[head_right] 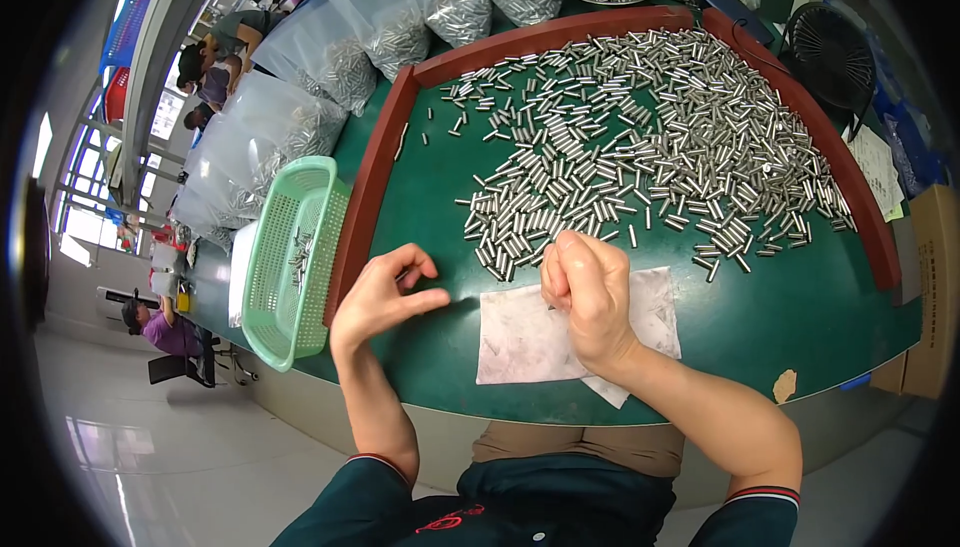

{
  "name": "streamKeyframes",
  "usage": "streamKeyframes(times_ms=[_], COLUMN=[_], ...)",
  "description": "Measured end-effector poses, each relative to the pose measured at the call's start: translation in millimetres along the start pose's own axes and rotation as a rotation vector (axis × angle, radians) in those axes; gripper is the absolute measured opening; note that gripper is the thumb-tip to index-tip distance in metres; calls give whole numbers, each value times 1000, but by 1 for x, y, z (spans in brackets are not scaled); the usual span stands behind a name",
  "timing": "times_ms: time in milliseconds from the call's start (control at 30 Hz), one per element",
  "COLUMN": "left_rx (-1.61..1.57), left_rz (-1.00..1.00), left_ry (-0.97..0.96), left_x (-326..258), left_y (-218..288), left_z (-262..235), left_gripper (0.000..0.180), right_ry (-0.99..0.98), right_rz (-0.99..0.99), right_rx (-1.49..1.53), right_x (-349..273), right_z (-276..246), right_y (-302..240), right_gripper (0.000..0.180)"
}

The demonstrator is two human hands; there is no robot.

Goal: Assembling small metal hardware components at a workbench.

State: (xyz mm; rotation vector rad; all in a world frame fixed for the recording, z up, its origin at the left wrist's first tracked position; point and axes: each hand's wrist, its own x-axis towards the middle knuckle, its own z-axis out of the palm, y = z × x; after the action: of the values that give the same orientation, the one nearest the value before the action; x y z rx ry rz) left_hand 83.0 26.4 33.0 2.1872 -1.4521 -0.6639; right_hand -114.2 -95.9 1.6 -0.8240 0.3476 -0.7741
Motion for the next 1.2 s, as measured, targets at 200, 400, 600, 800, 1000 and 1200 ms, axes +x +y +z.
streamKeyframes(times_ms=[200,400,600,800,1000,1200], left_rx=[110,76,14,138,421,665], left_rz=[-111,-70,-222,22,-100,79], left_ry=[57,303,325,420,1149,990], left_x=[-25,-33,-34,-30,-46,-16], left_y=[-4,2,-4,-10,-4,-11], left_z=[11,32,32,37,-50,-48], left_gripper=[25,8,24,12,8,23], right_ry=[-15,-4,16,-12,13,-2], right_rz=[4,0,22,21,32,16], right_rx=[-7,-10,7,11,16,0], right_x=[0,2,2,1,4,5], right_z=[-1,-3,-5,-3,-4,-4], right_y=[-2,0,-1,-2,-2,1], right_gripper=[36,36,36,36,36,36])
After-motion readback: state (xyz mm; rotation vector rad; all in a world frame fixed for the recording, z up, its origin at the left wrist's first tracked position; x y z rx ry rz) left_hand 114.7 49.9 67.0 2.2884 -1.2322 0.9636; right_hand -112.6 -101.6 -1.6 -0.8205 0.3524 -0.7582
